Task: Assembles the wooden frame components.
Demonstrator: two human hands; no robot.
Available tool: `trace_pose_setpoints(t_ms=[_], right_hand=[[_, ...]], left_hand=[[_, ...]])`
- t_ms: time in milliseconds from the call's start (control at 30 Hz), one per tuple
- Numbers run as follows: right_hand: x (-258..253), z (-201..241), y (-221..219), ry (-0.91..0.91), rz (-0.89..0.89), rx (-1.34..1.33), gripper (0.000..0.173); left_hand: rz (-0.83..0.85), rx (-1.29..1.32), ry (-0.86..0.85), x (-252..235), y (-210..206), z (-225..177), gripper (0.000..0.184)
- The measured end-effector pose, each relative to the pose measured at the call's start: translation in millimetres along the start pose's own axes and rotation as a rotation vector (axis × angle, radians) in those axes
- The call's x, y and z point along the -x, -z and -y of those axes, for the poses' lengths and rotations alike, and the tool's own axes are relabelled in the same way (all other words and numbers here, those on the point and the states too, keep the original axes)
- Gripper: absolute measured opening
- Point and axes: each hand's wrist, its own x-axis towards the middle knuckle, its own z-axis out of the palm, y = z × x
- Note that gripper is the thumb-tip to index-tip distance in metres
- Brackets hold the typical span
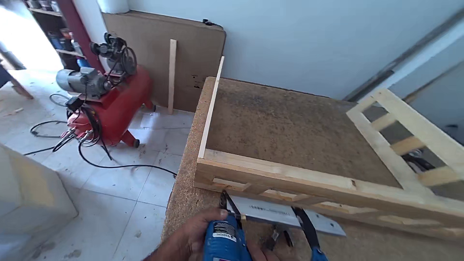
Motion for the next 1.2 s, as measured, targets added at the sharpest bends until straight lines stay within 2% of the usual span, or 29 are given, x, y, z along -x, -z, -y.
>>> trace_pose_setpoints(t_ms=[67, 133, 233, 367, 467, 567, 967, 1100, 1200], right_hand=[[-22.5, 22.5, -26.3, -0.103, 0.022, -0.031, 0.047], [-44.0, 41.5, -47.4, -0.163, 0.063, -0.047, 0.043], [-67.5, 64.4, -73.5, -0.193, 0.069, -0.047, 0.04], [-75.1, 77.7, -100.7, -0.196, -0.036, -0.006, 0.042], [-75.7, 79.9, -111.5, -0.187, -0.138, 0.047, 0.045], [-78.4, 81.1, -116.3, -0.187, -0.165, 0.061, 0.046], [-83.7, 86.7, -110.2, -0.245, -0.025, -0.035, 0.043], [-77.2, 87.8, -101.2, -0.195, -0.225, 0.105, 0.041], [-74.4, 87.2, -83.0, -0.187, -0.286, 0.152, 0.042]], left_hand=[[0.084, -0.036, -0.052, 0.2, 36.3, -11.2, 0.055], [0.116, -0.035, -0.091, 2.1, 65.6, -19.2, 0.07], [0.091, -0.027, -0.086, 9.2, 101.7, -22.9, 0.074], [0.112, -0.028, -0.091, 16.9, 123.9, -19.1, 0.08], [0.12, -0.014, -0.1, 17.0, 126.3, -20.7, 0.075], [0.104, -0.02, -0.08, 15.6, 129.2, -24.1, 0.078], [0.059, -0.062, -0.061, 13.3, 133.9, -24.9, 0.081], [0.128, -0.102, -0.101, 16.8, 116.2, -41.7, 0.08], [0.146, -0.147, -0.135, 18.2, 98.7, -56.8, 0.079]])
